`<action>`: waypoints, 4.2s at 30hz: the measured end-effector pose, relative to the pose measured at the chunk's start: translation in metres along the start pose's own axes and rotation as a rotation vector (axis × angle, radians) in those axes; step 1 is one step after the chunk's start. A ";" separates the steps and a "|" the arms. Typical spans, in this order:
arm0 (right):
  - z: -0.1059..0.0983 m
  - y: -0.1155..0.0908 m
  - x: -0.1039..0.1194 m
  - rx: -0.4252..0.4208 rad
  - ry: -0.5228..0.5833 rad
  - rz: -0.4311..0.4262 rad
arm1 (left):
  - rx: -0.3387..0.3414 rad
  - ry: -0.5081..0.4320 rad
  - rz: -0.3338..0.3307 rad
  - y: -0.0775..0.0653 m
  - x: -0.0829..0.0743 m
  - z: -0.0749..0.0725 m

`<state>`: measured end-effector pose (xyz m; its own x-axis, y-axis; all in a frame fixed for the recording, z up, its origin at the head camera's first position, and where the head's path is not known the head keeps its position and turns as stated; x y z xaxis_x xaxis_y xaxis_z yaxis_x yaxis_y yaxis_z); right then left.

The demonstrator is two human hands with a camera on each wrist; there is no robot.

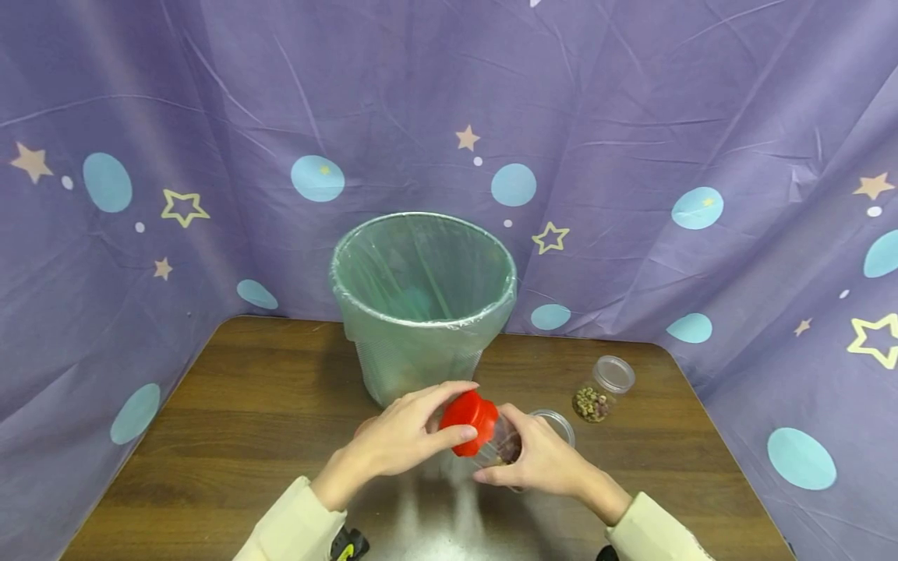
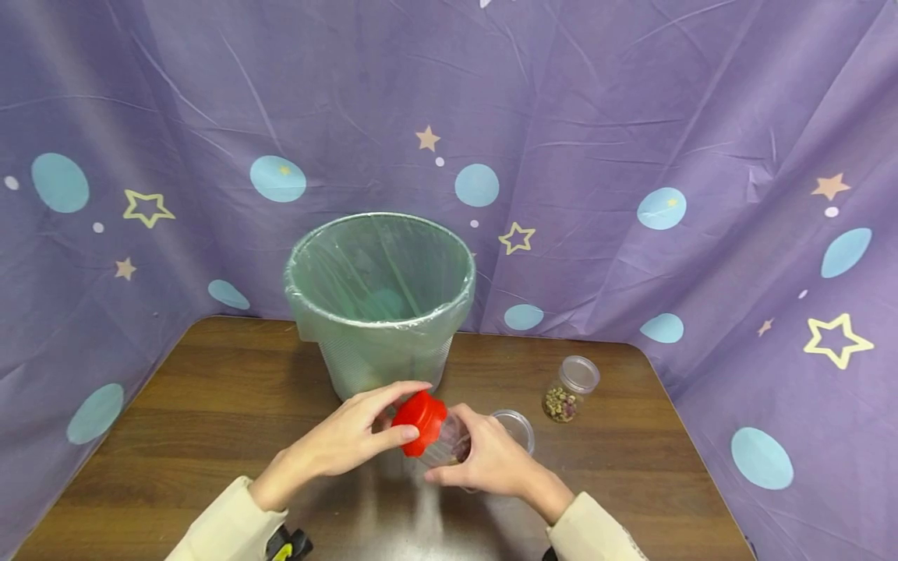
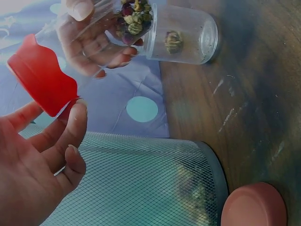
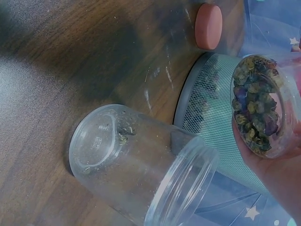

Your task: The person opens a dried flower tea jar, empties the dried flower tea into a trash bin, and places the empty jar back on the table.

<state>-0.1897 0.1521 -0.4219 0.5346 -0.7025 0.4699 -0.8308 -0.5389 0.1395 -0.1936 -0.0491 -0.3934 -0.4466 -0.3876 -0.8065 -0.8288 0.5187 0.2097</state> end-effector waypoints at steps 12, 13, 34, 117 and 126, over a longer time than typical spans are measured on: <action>-0.004 0.000 -0.001 -0.001 0.010 0.022 | 0.004 -0.128 0.065 0.000 0.000 0.001; -0.004 0.000 -0.001 0.002 0.011 0.022 | 0.011 -0.170 0.084 0.000 0.000 0.000; -0.001 -0.001 -0.003 0.015 0.000 0.016 | 0.099 -0.328 0.161 0.002 -0.001 0.001; -0.020 -0.008 -0.019 -0.040 -0.026 0.098 | -0.109 0.029 0.003 -0.003 0.009 -0.018; -0.025 -0.011 -0.021 -0.049 -0.039 0.119 | -0.110 0.129 -0.030 -0.004 0.011 -0.017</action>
<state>-0.1960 0.1842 -0.4116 0.4367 -0.7781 0.4515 -0.8947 -0.4281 0.1275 -0.2007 -0.0684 -0.3943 -0.4549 -0.4996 -0.7372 -0.8710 0.4220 0.2515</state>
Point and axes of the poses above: each hand's wrist, its own y-axis towards the middle knuckle, its own z-axis out of the palm, x = y × z, the point moved 4 cm from there along y, towards the middle knuckle, and after that the axes turned 12 degrees about -y, right-handed, at the moved point
